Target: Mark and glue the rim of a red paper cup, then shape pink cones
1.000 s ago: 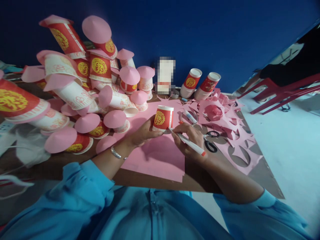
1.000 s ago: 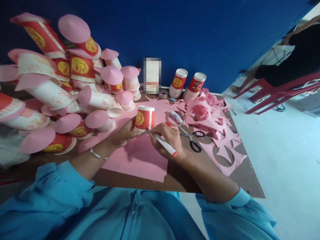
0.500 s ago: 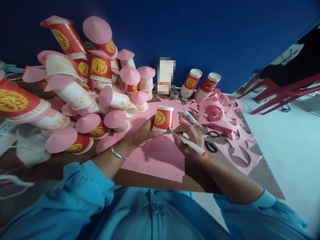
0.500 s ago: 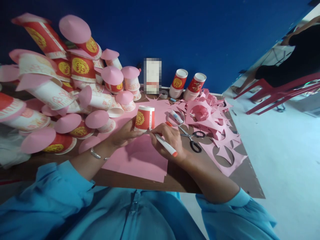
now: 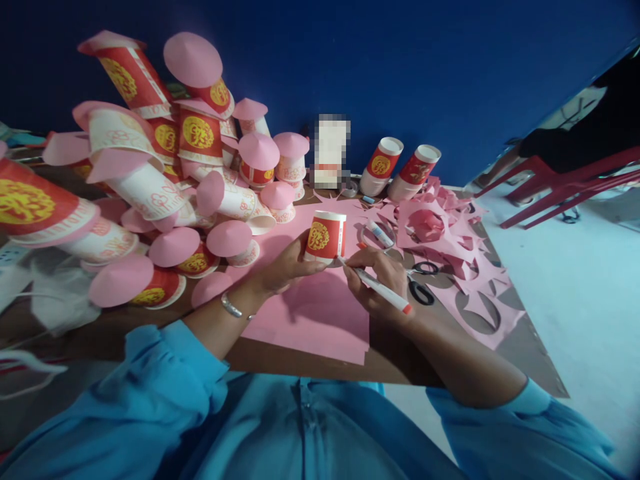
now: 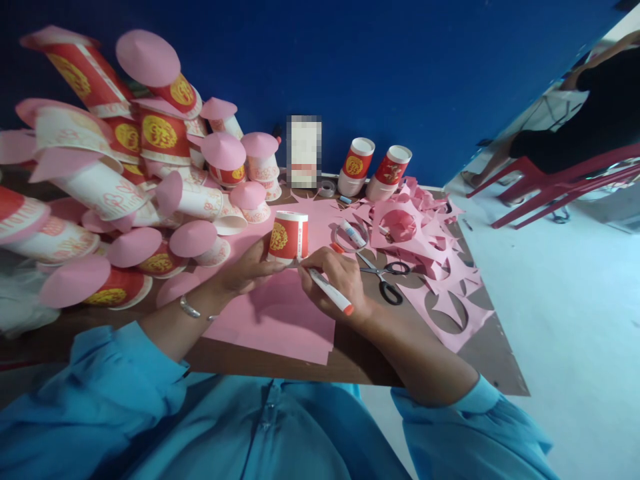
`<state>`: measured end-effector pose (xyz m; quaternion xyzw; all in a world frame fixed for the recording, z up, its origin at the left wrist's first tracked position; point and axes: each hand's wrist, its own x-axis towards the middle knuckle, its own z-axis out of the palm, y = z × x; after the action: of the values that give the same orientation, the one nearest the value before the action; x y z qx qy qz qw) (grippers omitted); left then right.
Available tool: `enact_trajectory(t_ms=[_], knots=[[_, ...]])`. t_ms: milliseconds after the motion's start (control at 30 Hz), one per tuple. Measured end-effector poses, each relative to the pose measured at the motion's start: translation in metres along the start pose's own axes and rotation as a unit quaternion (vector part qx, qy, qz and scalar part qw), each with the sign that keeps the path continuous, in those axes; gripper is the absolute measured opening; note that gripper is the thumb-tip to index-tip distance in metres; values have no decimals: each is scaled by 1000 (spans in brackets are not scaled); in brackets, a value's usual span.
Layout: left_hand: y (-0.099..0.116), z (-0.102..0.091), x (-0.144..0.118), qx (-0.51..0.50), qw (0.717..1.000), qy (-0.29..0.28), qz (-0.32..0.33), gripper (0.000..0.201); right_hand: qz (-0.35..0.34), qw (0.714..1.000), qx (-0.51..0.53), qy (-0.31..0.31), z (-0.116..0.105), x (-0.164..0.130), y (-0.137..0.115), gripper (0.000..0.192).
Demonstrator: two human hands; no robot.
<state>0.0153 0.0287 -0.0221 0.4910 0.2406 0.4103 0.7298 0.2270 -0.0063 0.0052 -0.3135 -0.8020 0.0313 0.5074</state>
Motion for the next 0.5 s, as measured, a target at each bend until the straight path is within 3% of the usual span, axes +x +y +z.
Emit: enact_trajectory(t_ms=[200,500], knots=[[0,1,0,-8,1000,-3,3,63,-18,1000,-2,23,2,-1,2,10],[-2,-2,0,4,1000,3,4,63,-7,1000,17,-4,-1,2,-1,15]])
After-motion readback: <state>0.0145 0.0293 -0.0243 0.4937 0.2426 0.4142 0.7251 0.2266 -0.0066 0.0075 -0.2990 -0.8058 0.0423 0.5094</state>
